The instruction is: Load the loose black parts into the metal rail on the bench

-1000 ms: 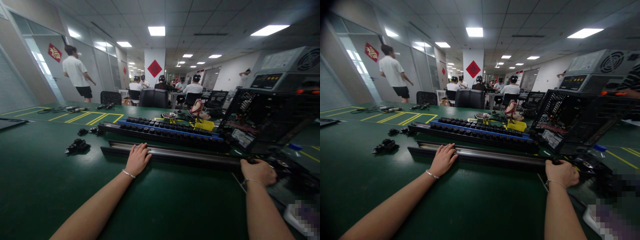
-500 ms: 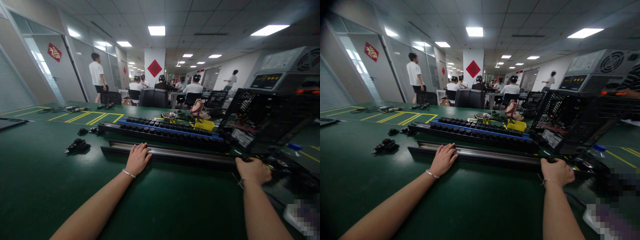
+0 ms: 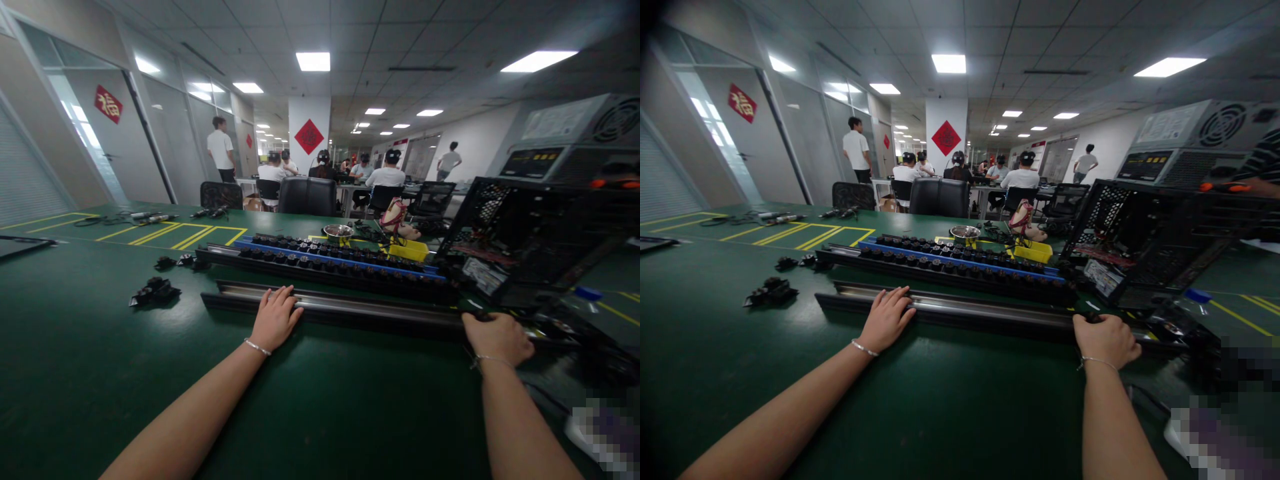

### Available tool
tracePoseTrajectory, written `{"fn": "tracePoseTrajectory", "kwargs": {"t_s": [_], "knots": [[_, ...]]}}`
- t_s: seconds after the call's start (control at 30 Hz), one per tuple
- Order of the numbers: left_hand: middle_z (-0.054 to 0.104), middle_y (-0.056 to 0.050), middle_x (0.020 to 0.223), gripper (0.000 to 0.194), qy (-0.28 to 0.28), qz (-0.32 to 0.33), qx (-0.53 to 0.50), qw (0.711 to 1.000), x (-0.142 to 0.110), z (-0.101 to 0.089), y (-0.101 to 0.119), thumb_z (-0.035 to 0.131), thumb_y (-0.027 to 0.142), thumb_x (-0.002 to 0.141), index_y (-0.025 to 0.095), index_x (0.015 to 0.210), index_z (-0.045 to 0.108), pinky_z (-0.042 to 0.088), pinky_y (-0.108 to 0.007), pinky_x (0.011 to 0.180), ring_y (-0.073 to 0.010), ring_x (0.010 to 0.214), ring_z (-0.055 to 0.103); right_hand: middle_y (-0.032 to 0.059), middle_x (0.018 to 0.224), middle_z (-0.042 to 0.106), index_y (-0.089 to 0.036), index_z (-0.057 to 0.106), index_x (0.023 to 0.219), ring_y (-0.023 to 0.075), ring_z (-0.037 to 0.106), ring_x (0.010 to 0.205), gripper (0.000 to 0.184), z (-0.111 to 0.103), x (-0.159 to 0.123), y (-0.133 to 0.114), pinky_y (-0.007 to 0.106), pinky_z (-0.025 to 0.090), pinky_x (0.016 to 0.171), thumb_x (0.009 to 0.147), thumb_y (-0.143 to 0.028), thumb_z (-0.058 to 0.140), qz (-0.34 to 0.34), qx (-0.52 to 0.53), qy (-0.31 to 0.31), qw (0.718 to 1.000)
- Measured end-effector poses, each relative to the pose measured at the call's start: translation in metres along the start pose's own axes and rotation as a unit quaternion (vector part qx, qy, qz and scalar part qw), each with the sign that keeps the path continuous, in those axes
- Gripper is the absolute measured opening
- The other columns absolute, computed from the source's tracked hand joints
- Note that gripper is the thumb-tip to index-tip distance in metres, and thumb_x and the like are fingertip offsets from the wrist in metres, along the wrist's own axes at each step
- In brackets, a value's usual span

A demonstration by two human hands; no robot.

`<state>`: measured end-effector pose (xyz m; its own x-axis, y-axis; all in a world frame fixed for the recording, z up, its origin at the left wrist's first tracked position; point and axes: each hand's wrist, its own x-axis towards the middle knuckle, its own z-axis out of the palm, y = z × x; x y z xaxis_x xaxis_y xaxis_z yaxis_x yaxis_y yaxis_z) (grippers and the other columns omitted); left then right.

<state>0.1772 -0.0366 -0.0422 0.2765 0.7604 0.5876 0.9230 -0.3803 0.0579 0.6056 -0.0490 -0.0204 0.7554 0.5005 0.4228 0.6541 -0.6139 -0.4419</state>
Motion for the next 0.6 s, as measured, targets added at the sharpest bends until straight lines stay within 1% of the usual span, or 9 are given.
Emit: {"fn": "tracePoseTrajectory", "kwargs": {"t_s": [0.33,0.5,0.6], "knots": [[0.052,-0.006,0.128,0.029,0.003,-0.003,0.000,1.000,0.0000,-0.0002,0.0004,0.038,0.040,0.087,0.024,0.097,0.060,0.026,-0.047,0.104,-0.0236,0.120,0.044,0.0175,0.098,0.059,-0.015,0.057,0.091,0.0322,0.053,0.096,0.044,0.0007,-0.0009,-0.0032,0.043,0.035,0.083,0.064,-0.049,0.049,-0.029,-0.007,-0.011,1.000],[0.052,-0.006,0.129,0.030,0.000,-0.001,0.008,1.000,-0.0002,0.0009,0.0001,0.037,0.040,0.088,0.024,0.098,0.060,0.025,-0.046,0.104,-0.0231,0.120,0.044,0.0144,0.094,0.059,-0.016,0.058,0.087,0.0321,0.053,0.093,0.040,0.0047,-0.0002,-0.0036,0.046,0.034,0.085,0.061,-0.046,0.052,-0.038,0.005,-0.005,0.999],[0.052,-0.006,0.128,0.029,0.002,0.000,0.008,1.000,-0.0003,0.0015,-0.0002,0.037,0.040,0.088,0.024,0.097,0.060,0.025,-0.046,0.104,-0.0230,0.120,0.044,0.0147,0.093,0.058,-0.016,0.057,0.086,0.0337,0.052,0.093,0.039,0.0079,0.0009,-0.0023,0.050,0.033,0.086,0.062,-0.046,0.052,-0.046,0.025,-0.009,0.999]]}}
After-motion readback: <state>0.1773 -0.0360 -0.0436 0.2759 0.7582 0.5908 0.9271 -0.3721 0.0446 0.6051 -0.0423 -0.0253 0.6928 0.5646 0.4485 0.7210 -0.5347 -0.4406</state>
